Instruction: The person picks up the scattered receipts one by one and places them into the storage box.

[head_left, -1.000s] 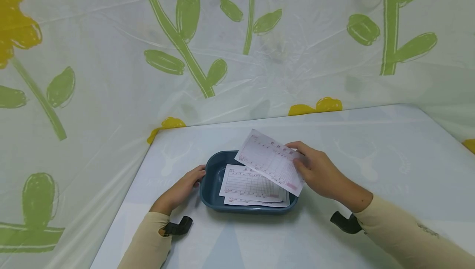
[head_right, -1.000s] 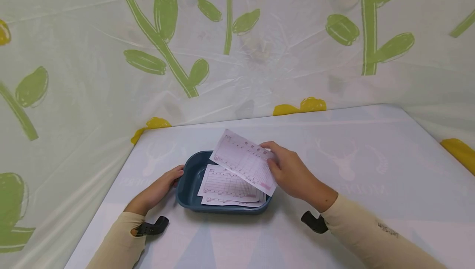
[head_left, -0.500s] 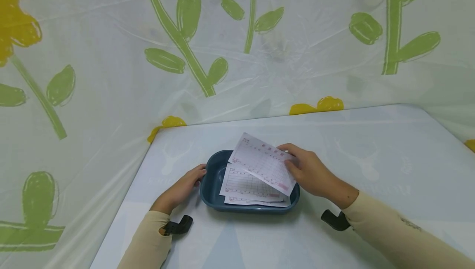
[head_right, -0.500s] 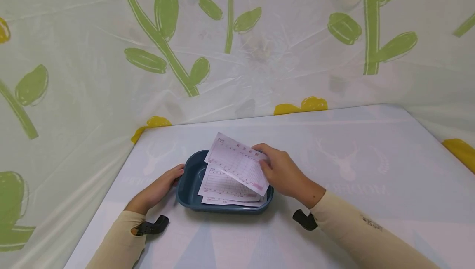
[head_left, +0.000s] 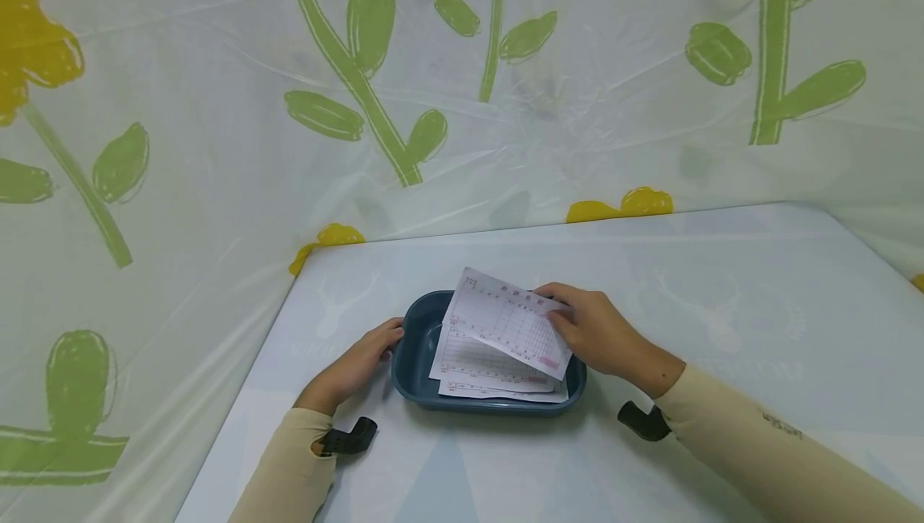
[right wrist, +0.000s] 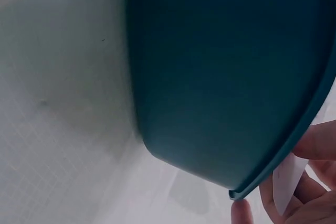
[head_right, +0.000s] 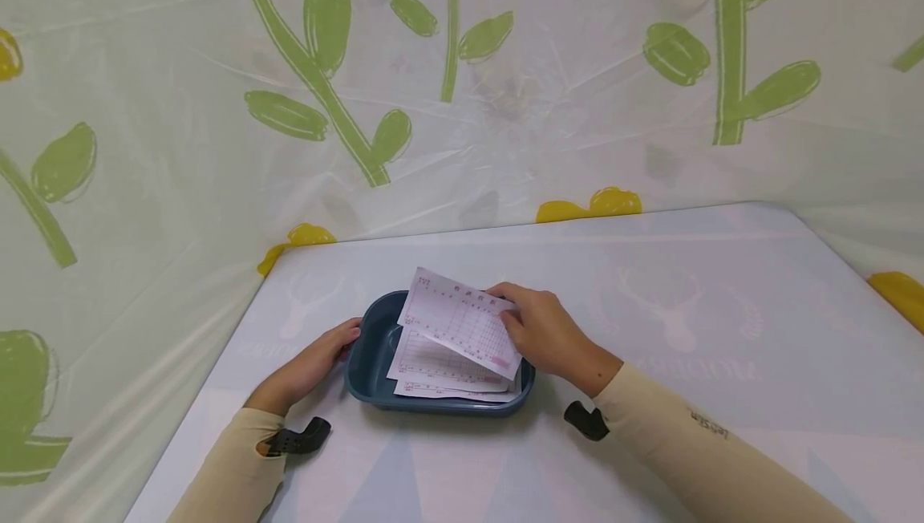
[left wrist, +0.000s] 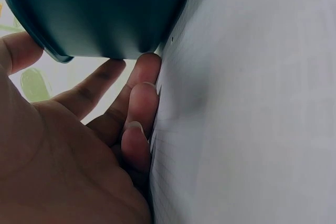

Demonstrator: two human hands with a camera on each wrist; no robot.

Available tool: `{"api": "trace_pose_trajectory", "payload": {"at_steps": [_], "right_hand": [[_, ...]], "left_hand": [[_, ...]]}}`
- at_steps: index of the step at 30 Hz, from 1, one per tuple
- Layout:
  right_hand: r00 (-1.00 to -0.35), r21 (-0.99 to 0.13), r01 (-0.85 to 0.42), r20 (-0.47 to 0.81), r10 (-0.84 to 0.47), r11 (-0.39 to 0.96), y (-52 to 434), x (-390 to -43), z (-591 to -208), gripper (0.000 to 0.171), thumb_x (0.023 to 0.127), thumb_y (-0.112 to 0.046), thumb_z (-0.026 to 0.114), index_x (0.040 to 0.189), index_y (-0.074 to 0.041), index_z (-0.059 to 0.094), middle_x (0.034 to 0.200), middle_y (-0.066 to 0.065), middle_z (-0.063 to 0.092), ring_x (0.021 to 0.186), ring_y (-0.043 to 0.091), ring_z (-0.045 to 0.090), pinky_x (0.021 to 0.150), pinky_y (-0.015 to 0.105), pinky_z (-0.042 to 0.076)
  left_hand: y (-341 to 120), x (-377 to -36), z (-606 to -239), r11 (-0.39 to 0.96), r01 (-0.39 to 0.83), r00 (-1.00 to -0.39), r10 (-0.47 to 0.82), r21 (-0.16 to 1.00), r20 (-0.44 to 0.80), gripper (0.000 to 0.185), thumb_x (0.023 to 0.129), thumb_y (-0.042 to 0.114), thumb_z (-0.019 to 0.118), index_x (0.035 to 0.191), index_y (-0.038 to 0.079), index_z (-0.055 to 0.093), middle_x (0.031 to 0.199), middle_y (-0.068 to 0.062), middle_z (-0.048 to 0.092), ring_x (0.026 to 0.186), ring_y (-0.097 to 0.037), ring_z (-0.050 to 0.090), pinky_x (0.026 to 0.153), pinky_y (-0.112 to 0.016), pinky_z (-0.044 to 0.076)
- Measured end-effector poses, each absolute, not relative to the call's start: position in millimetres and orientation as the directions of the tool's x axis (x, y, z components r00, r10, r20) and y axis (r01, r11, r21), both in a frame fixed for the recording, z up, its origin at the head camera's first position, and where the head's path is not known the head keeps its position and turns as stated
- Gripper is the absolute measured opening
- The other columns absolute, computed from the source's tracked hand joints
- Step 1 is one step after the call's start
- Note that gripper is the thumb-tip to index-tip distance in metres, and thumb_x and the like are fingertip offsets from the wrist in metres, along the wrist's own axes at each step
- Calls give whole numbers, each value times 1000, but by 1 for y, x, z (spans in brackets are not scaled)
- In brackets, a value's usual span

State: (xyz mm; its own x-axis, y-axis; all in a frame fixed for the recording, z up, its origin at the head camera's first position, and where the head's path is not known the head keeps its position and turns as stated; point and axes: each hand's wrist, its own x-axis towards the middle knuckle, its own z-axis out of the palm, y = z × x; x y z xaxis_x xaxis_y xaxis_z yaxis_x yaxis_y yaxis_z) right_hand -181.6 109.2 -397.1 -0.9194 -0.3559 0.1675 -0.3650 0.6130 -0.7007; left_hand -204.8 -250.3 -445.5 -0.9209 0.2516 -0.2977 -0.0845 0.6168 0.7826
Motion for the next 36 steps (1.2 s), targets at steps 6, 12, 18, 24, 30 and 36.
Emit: {"api": "trace_pose_trajectory", "payload": {"at_steps": [6,12,18,24,30,36], "right_hand": [[-921,-665,-368,167,-351,650,105,-184,-398,33,96,0,59,128,-6,64,125,11,69,95,19,64,87,42,59],[-929,-609,-357,152,-337,709,99,-186,-400,31,96,-2,60,126,-8,66,123,11,70,96,20,65,91,46,58],[-929,-586,-356,141,-341,728,95,-189,-403,31,96,-2,61,125,-9,67,125,12,70,99,21,65,92,46,58],[-928,-564,-354,114,-354,746,89,-193,-407,29,96,-4,61,123,-10,68,122,10,71,97,19,65,90,43,59],[-923,-529,-371,118,-367,763,86,-196,-411,28,95,-3,61,121,-10,70,117,8,73,90,17,64,82,37,58],[-917,-493,-388,125,-378,779,82,-196,-412,27,94,-3,62,118,-11,71,105,5,76,80,14,62,97,50,47]], "left_hand": [[-250,-205,-446,614,-78,-922,255,785,-291,54,106,49,27,149,22,44,150,-5,49,137,-31,43,117,-60,30],[-251,-204,-447,622,-98,-922,237,777,-306,56,106,52,27,151,22,42,154,-7,45,138,-33,42,117,-63,29],[-250,-204,-447,616,-98,-922,240,782,-304,55,106,51,28,150,22,43,154,-6,45,139,-32,41,118,-61,29],[-250,-204,-446,612,-95,-923,241,785,-300,54,106,50,28,151,23,43,154,-5,46,138,-32,42,118,-60,29],[-249,-204,-445,617,-104,-922,235,780,-309,55,106,52,28,151,24,42,155,-5,45,139,-32,42,118,-62,29],[-250,-202,-443,621,-104,-922,233,777,-310,56,106,53,28,151,24,42,155,-5,44,138,-32,42,117,-62,29]]}}
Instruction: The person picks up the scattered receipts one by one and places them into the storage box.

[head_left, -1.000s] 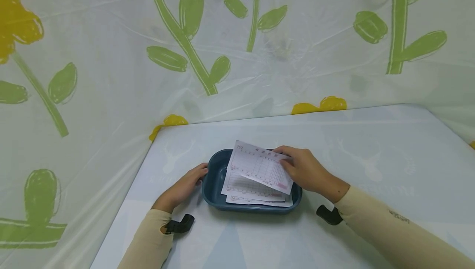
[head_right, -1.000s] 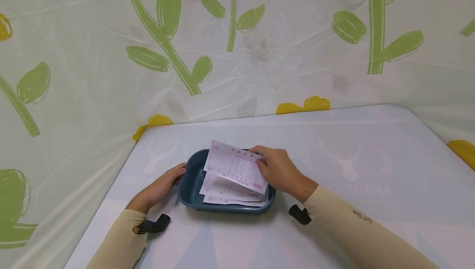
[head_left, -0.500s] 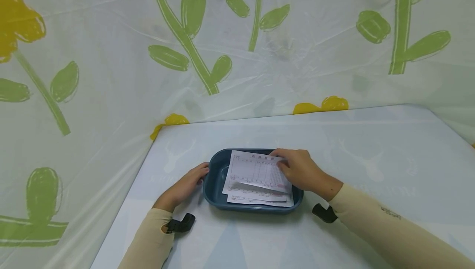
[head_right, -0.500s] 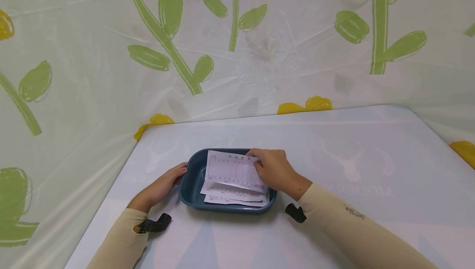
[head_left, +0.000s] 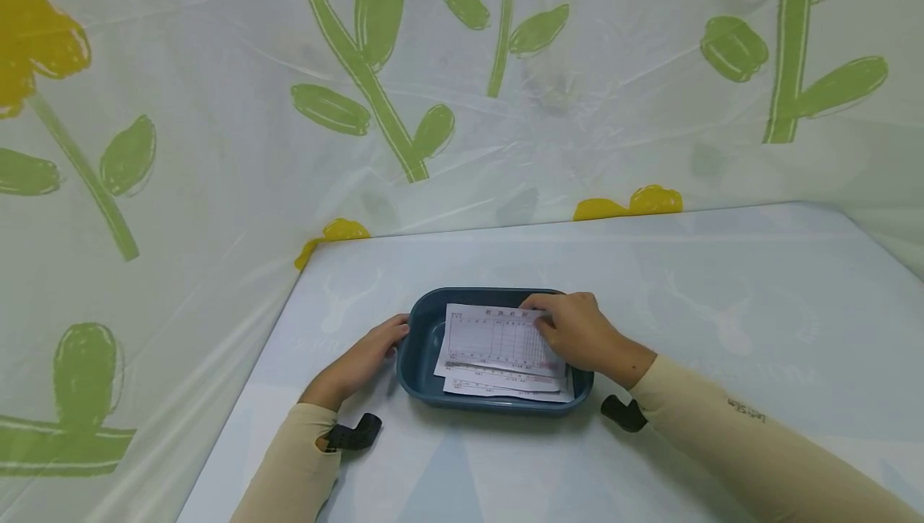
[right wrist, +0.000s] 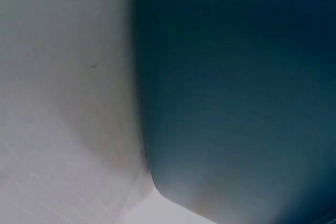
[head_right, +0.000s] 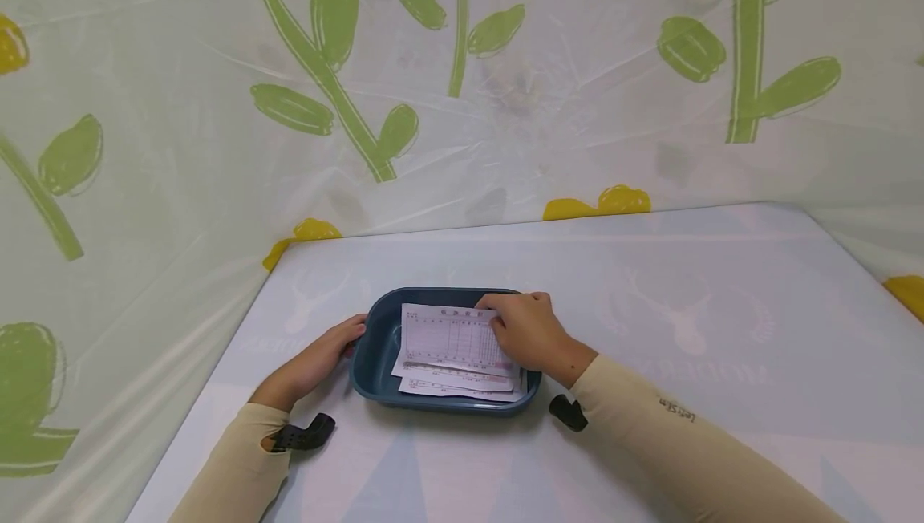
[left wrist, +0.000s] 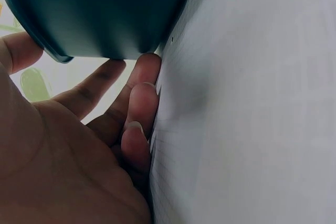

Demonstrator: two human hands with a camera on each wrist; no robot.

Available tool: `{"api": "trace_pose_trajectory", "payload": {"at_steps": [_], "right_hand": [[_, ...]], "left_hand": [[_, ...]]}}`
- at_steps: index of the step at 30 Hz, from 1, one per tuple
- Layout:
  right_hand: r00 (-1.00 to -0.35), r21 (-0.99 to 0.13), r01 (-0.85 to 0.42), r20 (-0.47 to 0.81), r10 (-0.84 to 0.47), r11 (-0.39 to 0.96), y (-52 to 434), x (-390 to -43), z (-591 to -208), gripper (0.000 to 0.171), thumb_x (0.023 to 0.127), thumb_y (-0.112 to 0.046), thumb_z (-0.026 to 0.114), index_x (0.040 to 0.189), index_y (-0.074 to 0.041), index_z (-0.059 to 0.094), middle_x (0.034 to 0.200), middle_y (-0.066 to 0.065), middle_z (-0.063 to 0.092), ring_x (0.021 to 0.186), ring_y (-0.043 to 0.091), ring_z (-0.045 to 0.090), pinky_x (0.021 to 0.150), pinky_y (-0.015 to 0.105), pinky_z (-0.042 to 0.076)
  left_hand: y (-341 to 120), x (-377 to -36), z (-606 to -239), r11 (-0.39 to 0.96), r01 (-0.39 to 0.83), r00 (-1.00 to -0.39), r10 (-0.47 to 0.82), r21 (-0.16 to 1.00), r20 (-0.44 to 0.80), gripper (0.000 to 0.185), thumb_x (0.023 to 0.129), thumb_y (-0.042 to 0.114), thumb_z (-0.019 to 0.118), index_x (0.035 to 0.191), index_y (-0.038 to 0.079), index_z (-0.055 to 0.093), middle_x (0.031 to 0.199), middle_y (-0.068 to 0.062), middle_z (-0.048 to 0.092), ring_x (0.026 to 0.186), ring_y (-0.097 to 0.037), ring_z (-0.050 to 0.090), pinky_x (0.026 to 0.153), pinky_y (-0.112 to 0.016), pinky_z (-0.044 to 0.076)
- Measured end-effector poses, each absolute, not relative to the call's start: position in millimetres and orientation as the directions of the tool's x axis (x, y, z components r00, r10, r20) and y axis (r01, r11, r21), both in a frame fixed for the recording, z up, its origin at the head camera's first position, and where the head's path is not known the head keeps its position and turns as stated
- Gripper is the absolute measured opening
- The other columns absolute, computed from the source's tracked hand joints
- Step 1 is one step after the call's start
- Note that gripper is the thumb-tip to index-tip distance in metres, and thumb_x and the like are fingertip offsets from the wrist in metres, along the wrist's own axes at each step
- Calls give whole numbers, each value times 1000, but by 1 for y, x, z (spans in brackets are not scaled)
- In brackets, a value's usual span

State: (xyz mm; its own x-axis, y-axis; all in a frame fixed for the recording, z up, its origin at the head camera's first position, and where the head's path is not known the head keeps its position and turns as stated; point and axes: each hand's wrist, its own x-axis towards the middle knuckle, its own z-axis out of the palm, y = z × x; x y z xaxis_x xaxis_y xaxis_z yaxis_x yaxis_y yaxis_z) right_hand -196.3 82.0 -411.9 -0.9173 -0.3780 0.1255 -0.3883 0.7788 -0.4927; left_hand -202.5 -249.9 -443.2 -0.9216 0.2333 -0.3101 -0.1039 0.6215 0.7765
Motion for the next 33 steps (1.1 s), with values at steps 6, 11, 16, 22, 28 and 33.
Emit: {"api": "trace_pose_trajectory", "payload": {"at_steps": [6,11,16,22,28,33], "right_hand": [[-923,-439,-377,103,-371,815,77,-195,-414,25,94,-5,63,116,-13,72,102,2,77,92,18,70,108,68,30],[-927,-381,-371,99,-361,847,73,-195,-417,24,92,-6,67,114,-15,73,105,2,77,102,23,71,110,69,28],[-929,-309,-371,103,-357,876,70,-194,-419,26,89,-7,70,113,-16,74,103,1,77,103,23,71,108,70,30],[-927,-211,-375,101,-362,903,67,-194,-420,29,88,-11,74,116,-14,73,102,3,78,104,24,71,107,70,34],[-925,-161,-379,99,-367,912,66,-193,-421,33,86,-13,75,119,-13,72,99,4,78,101,24,72,105,70,36],[-923,-110,-384,79,-377,917,66,-193,-420,39,85,-16,77,123,-12,69,99,5,78,101,25,72,104,68,39]], "left_hand": [[-249,-202,-442,628,-97,-924,233,772,-305,54,106,50,27,151,24,43,153,-5,46,135,-32,43,116,-62,31],[-249,-202,-441,637,-102,-924,224,764,-310,54,106,51,26,151,24,42,153,-5,46,134,-32,44,115,-62,32],[-248,-202,-440,639,-113,-923,215,761,-318,55,106,51,27,152,24,41,152,-5,46,132,-32,44,114,-62,33],[-248,-202,-439,638,-111,-922,221,762,-319,55,106,50,27,152,22,41,153,-6,46,134,-33,44,115,-62,32],[-248,-202,-440,639,-117,-920,219,761,-325,56,106,51,26,153,22,39,155,-7,44,136,-34,42,116,-64,30],[-249,-201,-440,638,-127,-919,213,760,-332,58,106,54,27,153,23,38,157,-7,41,138,-36,41,116,-65,28]]}}
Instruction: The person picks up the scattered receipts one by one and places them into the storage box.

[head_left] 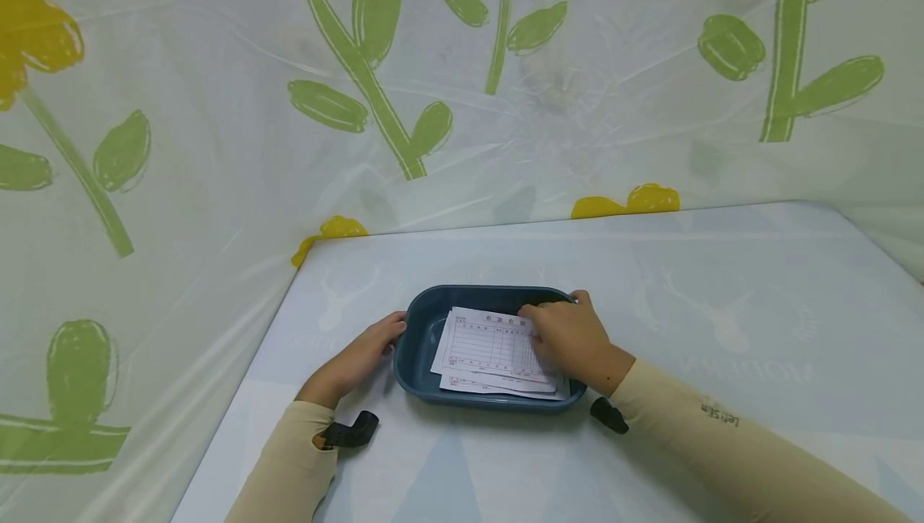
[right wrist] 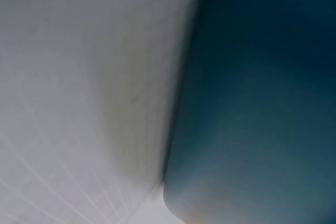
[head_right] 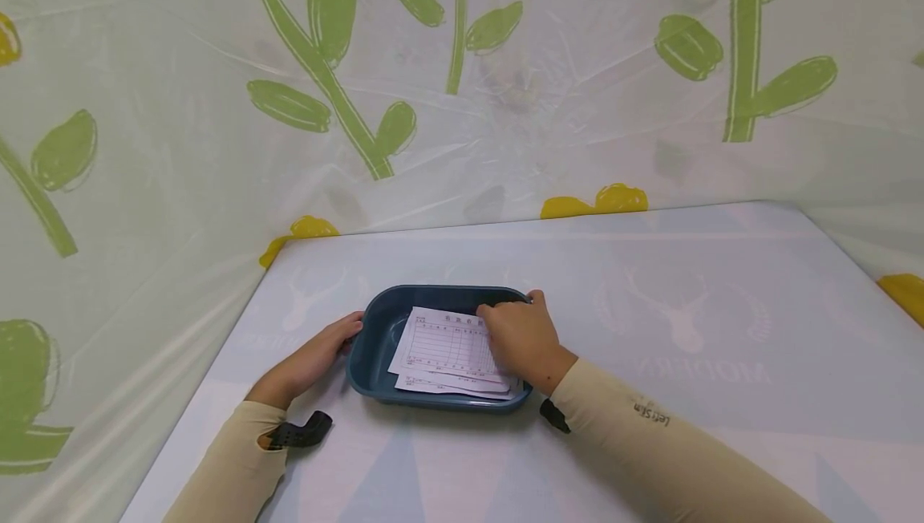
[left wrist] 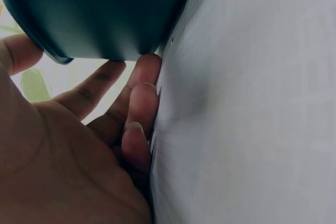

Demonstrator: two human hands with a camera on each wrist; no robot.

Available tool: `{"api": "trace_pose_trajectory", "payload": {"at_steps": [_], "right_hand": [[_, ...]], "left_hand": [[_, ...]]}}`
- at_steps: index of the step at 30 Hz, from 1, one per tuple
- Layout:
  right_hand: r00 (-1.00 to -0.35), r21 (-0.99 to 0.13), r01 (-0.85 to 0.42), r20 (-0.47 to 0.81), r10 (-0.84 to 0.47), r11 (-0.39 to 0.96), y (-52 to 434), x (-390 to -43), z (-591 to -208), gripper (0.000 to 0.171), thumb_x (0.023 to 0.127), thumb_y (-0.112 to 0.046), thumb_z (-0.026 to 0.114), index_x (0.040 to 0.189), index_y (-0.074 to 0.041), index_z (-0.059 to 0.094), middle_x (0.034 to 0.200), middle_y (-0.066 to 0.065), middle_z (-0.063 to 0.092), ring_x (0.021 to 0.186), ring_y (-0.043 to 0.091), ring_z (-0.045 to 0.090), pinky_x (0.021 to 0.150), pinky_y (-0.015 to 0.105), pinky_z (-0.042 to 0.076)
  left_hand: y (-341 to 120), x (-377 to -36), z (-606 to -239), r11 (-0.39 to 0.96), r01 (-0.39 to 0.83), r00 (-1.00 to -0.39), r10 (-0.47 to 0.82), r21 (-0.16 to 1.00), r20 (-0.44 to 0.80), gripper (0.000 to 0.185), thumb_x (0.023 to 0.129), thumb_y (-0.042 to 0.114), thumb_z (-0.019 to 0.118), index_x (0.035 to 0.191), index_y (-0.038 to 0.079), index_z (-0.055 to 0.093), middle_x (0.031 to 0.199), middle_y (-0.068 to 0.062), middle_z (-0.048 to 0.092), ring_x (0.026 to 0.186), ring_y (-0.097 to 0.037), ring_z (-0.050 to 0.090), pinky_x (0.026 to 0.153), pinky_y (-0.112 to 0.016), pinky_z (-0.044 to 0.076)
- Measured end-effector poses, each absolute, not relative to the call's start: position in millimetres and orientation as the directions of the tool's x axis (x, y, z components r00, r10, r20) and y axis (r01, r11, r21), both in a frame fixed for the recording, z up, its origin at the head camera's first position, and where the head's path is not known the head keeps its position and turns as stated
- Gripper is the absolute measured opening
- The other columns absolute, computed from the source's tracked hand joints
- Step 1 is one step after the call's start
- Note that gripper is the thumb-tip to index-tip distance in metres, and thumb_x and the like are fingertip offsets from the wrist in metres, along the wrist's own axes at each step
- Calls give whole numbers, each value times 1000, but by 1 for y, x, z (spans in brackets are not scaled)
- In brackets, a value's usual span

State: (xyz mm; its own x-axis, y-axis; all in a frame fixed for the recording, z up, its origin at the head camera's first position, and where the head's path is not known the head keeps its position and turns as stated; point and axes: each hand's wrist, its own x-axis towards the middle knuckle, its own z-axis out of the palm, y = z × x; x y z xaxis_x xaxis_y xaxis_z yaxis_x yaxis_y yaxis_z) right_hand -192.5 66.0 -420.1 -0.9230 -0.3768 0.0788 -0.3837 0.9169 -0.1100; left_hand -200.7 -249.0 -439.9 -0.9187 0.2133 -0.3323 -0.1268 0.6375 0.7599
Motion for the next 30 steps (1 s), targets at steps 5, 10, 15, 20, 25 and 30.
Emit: {"api": "trace_pose_trajectory", "payload": {"at_steps": [5,10,15,20,25,30], "right_hand": [[-917,-72,-397,69,-393,915,65,-192,-418,46,84,-19,78,128,-12,66,99,6,78,100,26,72,103,68,40],[-913,-55,-406,75,-402,912,65,-191,-418,45,83,-20,79,125,-13,67,103,6,77,100,26,72,102,68,41],[-916,-51,-400,62,-397,915,65,-191,-420,44,83,-21,79,125,-15,68,106,6,77,102,26,72,103,68,41],[-913,-33,-404,73,-401,914,66,-191,-422,45,83,-24,80,126,-15,67,110,7,76,104,27,71,103,67,41],[-906,-26,-414,104,-410,910,67,-191,-423,45,82,-25,81,124,-16,68,111,7,74,104,26,70,103,66,42],[-902,-44,-425,109,-418,904,68,-190,-423,43,82,-26,83,121,-15,70,110,7,74,105,24,69,103,65,43]], "left_hand": [[-250,-201,-439,639,-131,-918,209,758,-336,59,105,56,27,153,24,39,157,-7,41,139,-36,41,116,-66,28],[-250,-202,-440,634,-130,-918,213,762,-335,58,105,55,27,153,24,39,157,-7,41,139,-36,41,117,-66,27],[-249,-201,-440,628,-127,-918,219,768,-331,57,106,52,27,152,23,40,157,-7,41,140,-35,40,117,-64,28],[-248,-201,-440,635,-128,-919,213,762,-332,57,105,53,26,152,24,40,157,-6,41,139,-35,41,117,-64,29],[-248,-202,-440,635,-115,-919,224,764,-324,58,105,55,26,153,24,39,158,-7,40,141,-36,39,118,-64,28],[-248,-201,-442,620,-112,-920,230,776,-317,57,106,52,27,153,21,39,159,-7,39,144,-35,36,120,-61,27]]}}
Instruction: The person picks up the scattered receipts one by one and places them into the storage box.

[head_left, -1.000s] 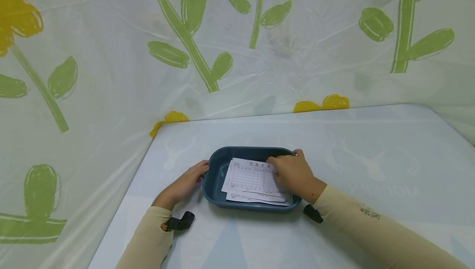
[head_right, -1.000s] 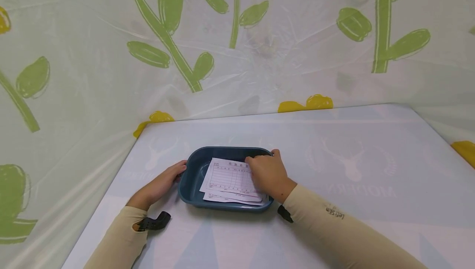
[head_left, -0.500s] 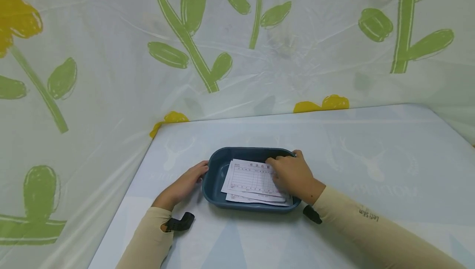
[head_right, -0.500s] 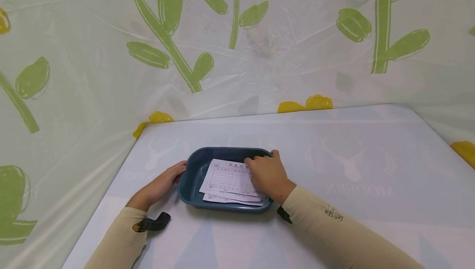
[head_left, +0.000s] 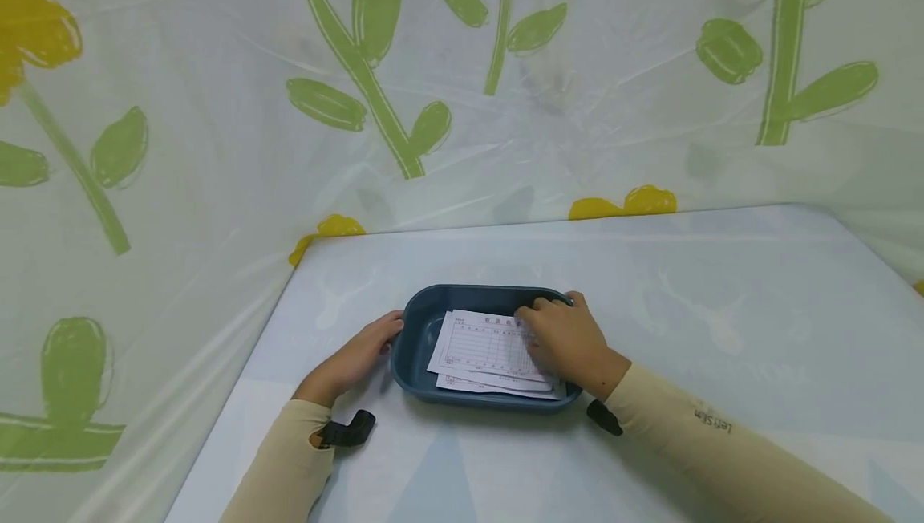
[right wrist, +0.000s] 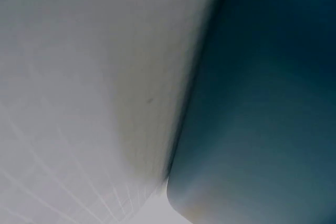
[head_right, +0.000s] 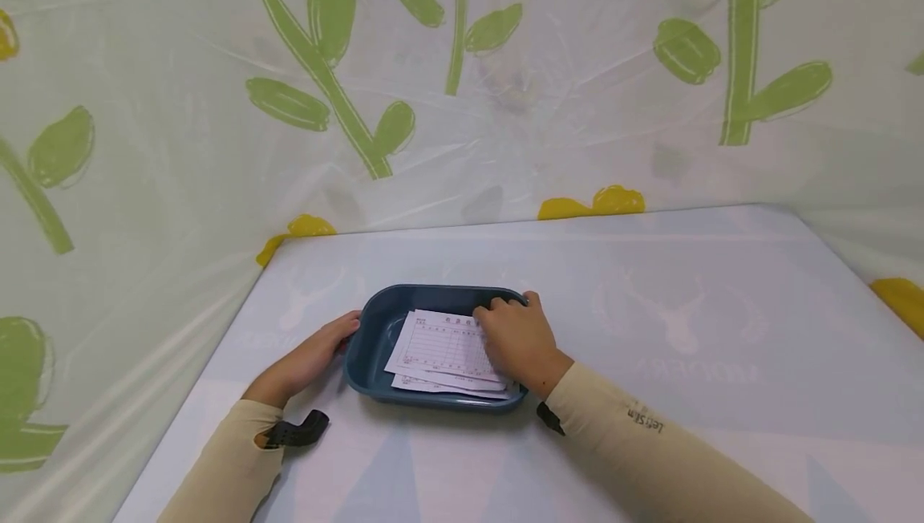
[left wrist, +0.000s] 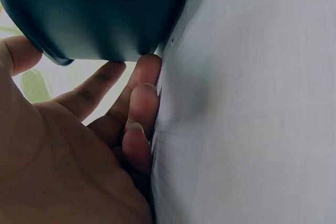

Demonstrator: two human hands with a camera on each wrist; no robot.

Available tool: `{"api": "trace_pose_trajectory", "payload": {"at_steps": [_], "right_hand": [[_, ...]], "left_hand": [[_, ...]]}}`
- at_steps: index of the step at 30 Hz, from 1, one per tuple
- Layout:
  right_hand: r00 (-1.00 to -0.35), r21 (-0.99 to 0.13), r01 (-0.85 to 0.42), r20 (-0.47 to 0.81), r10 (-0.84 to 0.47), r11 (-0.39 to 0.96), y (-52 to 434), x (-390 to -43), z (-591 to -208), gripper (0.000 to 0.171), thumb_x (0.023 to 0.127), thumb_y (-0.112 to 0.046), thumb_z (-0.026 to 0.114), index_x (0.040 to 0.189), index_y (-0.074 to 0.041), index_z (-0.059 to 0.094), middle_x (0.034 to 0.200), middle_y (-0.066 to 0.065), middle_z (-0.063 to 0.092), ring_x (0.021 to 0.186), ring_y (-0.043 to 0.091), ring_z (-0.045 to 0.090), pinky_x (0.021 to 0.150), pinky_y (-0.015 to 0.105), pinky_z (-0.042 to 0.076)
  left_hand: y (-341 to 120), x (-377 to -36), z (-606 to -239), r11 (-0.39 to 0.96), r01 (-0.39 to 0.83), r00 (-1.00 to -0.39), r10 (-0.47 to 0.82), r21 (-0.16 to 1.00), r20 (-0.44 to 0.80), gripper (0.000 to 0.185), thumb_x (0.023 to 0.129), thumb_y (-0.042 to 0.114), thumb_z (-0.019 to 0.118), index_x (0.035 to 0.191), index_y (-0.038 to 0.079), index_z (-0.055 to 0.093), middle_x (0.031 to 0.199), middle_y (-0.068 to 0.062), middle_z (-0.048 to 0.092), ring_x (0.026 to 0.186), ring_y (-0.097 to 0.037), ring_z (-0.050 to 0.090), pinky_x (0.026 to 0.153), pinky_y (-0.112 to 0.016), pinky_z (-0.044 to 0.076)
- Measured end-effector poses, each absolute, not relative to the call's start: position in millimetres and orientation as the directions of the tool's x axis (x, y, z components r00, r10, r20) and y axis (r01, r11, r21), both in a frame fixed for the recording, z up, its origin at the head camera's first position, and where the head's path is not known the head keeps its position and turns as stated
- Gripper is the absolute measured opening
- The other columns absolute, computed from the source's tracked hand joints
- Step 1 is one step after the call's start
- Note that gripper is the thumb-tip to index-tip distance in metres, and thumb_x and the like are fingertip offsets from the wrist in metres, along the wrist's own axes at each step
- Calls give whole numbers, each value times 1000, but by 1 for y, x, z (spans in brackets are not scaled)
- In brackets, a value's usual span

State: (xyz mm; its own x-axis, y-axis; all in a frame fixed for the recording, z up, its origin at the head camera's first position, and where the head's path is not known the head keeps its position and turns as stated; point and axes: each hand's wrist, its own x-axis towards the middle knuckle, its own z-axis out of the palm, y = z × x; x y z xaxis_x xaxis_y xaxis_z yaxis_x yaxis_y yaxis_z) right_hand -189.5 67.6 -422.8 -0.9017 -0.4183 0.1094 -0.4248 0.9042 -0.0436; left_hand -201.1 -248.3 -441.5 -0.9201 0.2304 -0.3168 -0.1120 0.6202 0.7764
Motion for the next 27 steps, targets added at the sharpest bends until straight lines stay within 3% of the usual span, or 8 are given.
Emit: {"api": "trace_pose_trajectory", "payload": {"at_steps": [18,23,27], "right_hand": [[-900,-48,-430,103,-424,901,64,-192,-426,33,83,-26,81,114,-19,74,109,4,74,102,26,68,107,66,38],[-902,-206,-431,136,-410,879,72,-189,-429,23,87,-24,76,110,-19,75,106,0,76,107,22,68,112,69,29],[-882,-394,-468,254,-396,791,89,-179,-422,18,90,-18,73,107,-14,75,107,1,76,110,23,68,115,68,26]], "left_hand": [[-251,-198,-446,612,-127,-925,210,781,-316,56,106,51,27,152,20,40,157,-8,41,144,-34,37,119,-61,27],[-248,-196,-454,608,-129,-925,211,783,-316,57,106,52,29,153,21,40,157,-7,42,142,-34,39,118,-62,28],[-247,-193,-458,596,-121,-926,221,793,-307,55,106,49,29,152,20,41,154,-6,45,140,-32,41,118,-60,30]]}}
